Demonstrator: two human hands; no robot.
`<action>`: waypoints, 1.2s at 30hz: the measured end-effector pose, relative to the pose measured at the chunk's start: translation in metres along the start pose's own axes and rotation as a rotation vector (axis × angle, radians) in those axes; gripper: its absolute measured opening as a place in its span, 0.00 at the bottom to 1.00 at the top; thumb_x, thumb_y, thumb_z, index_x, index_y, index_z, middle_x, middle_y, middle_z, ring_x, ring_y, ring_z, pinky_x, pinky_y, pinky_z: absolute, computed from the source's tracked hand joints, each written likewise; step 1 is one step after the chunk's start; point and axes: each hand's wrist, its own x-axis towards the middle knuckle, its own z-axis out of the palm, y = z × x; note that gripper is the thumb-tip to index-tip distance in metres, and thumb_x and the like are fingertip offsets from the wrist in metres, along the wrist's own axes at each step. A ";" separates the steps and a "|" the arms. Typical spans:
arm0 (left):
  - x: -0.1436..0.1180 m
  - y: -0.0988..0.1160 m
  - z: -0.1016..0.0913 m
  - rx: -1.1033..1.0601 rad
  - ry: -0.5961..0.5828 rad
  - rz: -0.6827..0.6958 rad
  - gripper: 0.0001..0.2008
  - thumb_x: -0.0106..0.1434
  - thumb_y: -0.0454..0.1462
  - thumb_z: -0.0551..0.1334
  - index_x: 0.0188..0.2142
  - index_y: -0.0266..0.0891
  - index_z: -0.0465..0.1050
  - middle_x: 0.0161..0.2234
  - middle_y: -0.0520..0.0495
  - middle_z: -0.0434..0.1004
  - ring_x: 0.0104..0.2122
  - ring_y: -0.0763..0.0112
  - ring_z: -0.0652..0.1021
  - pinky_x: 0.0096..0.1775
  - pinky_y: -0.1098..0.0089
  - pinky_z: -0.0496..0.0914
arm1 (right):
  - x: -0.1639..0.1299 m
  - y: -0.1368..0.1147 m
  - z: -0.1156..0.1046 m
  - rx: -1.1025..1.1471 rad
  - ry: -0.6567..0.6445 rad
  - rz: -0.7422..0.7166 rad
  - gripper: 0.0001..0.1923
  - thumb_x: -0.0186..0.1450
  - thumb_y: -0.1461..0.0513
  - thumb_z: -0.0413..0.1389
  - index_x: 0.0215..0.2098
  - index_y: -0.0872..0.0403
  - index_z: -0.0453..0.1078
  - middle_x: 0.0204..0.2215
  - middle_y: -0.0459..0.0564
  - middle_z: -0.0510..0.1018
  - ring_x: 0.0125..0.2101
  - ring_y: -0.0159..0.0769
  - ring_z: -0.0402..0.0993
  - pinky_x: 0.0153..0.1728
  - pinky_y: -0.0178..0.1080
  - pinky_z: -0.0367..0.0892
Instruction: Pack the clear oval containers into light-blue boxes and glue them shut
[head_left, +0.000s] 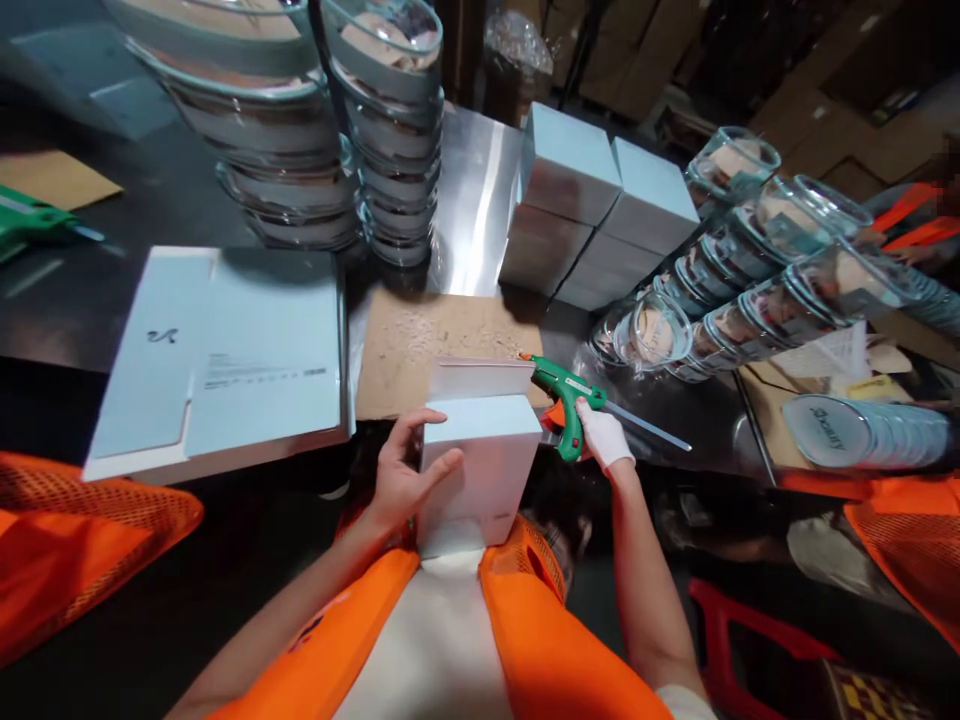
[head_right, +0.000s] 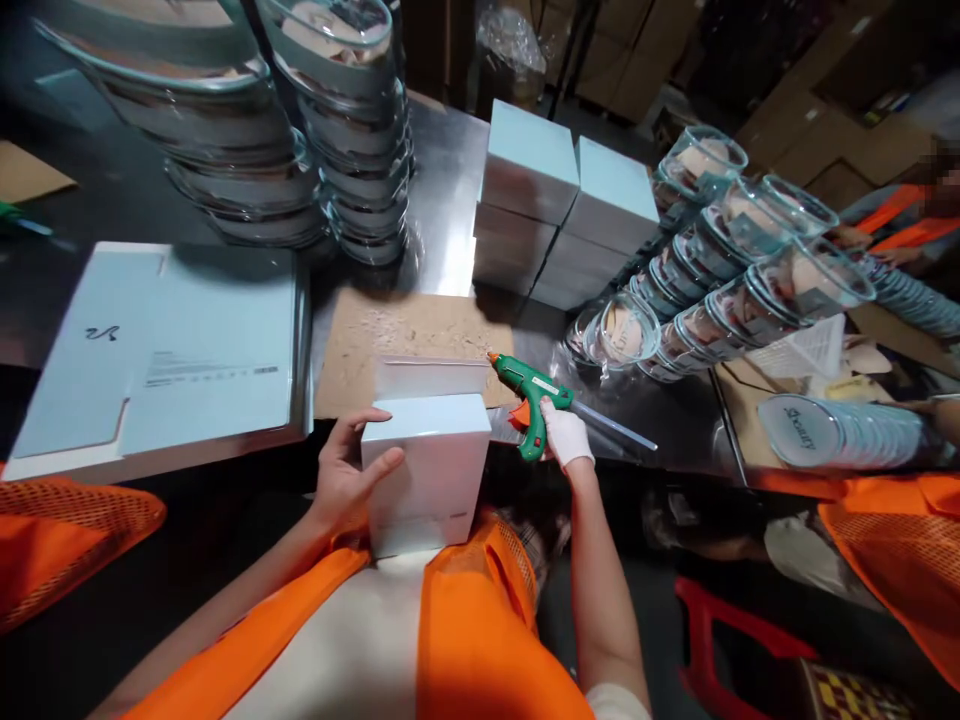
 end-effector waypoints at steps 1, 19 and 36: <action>0.000 0.000 0.000 -0.006 -0.005 -0.004 0.23 0.63 0.56 0.74 0.46 0.43 0.77 0.41 0.47 0.81 0.42 0.62 0.81 0.44 0.66 0.75 | -0.005 -0.004 -0.005 -0.033 0.059 -0.023 0.27 0.60 0.42 0.68 0.17 0.51 0.72 0.15 0.50 0.74 0.21 0.38 0.75 0.23 0.36 0.69; 0.001 -0.013 0.005 -0.297 -0.162 0.051 0.21 0.65 0.54 0.73 0.51 0.51 0.72 0.48 0.44 0.79 0.54 0.55 0.84 0.58 0.52 0.78 | -0.075 -0.027 0.016 0.118 -0.552 -0.610 0.38 0.59 0.29 0.66 0.49 0.49 0.82 0.58 0.59 0.83 0.60 0.52 0.79 0.65 0.55 0.72; 0.010 0.007 -0.007 -0.264 0.385 -0.122 0.19 0.69 0.55 0.69 0.46 0.49 0.67 0.55 0.47 0.79 0.57 0.55 0.80 0.62 0.52 0.74 | -0.150 0.020 0.007 0.133 -0.340 -0.125 0.22 0.64 0.43 0.67 0.39 0.54 0.79 0.27 0.48 0.82 0.24 0.35 0.74 0.27 0.37 0.74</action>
